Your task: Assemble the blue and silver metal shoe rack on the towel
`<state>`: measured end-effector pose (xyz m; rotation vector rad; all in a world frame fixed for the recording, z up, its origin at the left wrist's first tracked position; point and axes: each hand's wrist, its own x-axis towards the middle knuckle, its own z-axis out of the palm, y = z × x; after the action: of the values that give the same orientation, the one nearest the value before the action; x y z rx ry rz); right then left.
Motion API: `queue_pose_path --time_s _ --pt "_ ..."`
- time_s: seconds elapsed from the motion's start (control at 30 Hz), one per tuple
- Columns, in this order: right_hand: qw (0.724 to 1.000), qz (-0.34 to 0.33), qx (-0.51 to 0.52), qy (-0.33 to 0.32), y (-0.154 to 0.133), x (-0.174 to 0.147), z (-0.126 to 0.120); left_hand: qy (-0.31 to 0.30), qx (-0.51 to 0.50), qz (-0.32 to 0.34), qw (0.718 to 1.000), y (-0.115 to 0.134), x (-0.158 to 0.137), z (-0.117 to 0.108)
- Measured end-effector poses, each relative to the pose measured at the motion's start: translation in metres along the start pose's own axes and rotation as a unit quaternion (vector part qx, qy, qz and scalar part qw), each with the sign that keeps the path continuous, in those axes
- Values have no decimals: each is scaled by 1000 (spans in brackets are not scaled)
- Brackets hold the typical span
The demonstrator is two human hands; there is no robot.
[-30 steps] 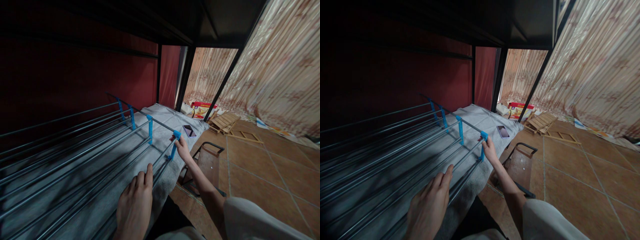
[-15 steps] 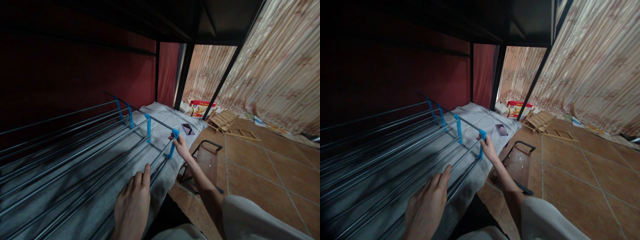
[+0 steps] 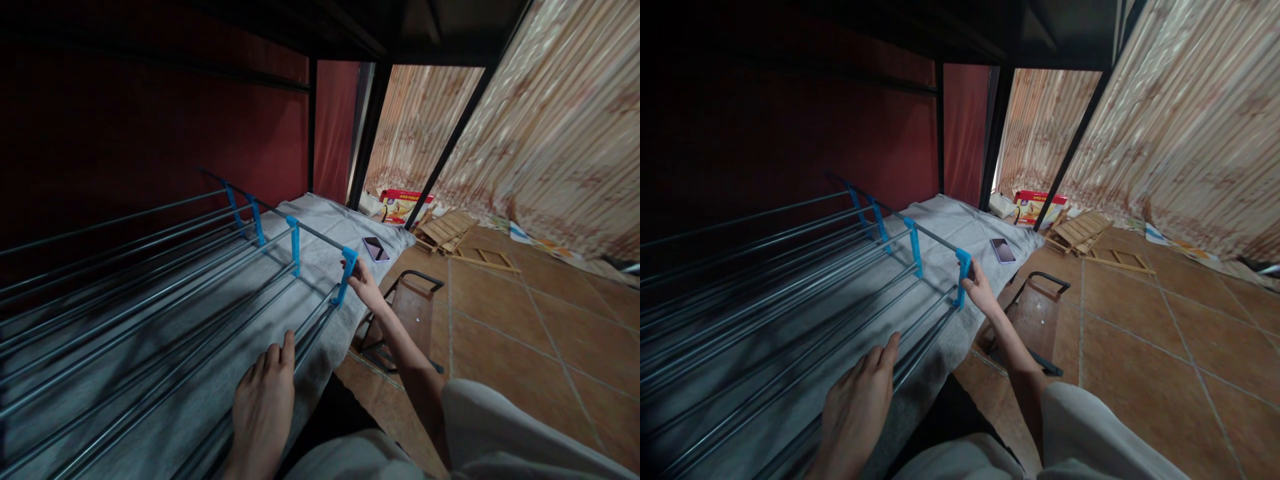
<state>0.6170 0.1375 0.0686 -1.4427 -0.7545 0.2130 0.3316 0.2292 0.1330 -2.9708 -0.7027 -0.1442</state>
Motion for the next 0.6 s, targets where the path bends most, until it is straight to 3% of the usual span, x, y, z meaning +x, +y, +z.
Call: queue_pose_path --time_s 0.33,0.47,0.6 --pt "999 -34 7 5 -23 10 6 57 37 34 997 -1 -8 -6" --pt "999 -39 -2 -5 -28 20 2 72 33 44 996 -21 -26 4" --pt "999 -30 -9 -24 -38 31 0 47 62 33 996 -44 -52 14"
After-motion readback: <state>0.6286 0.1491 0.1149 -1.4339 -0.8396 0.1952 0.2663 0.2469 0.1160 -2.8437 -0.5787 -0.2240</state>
